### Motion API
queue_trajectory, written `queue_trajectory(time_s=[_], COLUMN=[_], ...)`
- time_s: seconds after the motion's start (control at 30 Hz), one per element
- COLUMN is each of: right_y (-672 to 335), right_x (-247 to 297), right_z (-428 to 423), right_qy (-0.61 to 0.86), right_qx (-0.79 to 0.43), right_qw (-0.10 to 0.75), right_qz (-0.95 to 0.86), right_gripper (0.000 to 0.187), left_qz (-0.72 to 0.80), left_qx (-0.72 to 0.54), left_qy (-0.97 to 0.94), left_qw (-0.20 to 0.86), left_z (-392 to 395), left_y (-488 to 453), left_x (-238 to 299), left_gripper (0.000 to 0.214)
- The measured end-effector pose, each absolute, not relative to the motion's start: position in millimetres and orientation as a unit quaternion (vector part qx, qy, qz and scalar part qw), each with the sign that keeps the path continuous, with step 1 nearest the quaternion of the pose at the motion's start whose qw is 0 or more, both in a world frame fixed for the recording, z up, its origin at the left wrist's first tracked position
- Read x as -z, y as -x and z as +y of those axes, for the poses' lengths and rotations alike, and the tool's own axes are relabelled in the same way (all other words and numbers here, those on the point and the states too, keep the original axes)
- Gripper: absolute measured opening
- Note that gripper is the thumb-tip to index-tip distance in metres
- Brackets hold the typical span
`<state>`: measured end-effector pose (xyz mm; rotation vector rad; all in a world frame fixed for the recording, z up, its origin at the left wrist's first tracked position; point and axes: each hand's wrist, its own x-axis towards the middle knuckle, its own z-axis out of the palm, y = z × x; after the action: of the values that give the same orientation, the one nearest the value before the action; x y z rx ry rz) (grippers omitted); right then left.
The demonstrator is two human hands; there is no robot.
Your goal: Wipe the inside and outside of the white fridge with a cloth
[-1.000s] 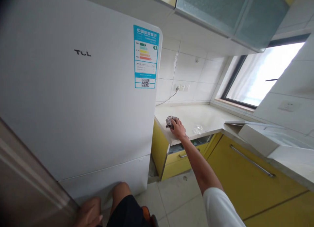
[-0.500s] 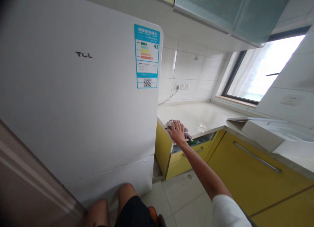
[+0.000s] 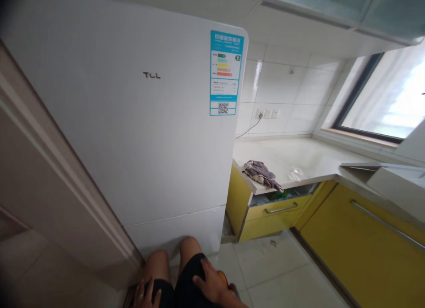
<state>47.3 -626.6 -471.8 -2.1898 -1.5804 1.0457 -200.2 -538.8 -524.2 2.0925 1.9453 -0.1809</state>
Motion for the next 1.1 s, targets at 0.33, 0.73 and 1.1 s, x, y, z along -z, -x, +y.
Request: queue_trajectory(time_s=[0.33,0.73,1.1], right_y=[-6.5,-10.0,-31.1], right_x=[522.1,550.2,571.8], right_z=[-615.0,-608.7,-607.6], right_qy=[0.802,0.808,0.787], right_qx=[-0.211,-0.177,-0.222], right_qw=[0.006,-0.021,0.034], right_qz=[-0.559,-0.561,-0.574], right_gripper=[0.091,0.088,0.092], left_qz=[0.691,0.703,0.699], left_qx=[0.038,0.046,0.019], left_qy=[-0.700,-0.686,-0.691], left_qw=[0.174,0.183,0.181], left_z=[-550.3,-554.1,-550.4], left_y=[200.3,196.6,201.8], left_x=[496.7,479.2,499.0], left_gripper=[0.068,0.069,0.069])
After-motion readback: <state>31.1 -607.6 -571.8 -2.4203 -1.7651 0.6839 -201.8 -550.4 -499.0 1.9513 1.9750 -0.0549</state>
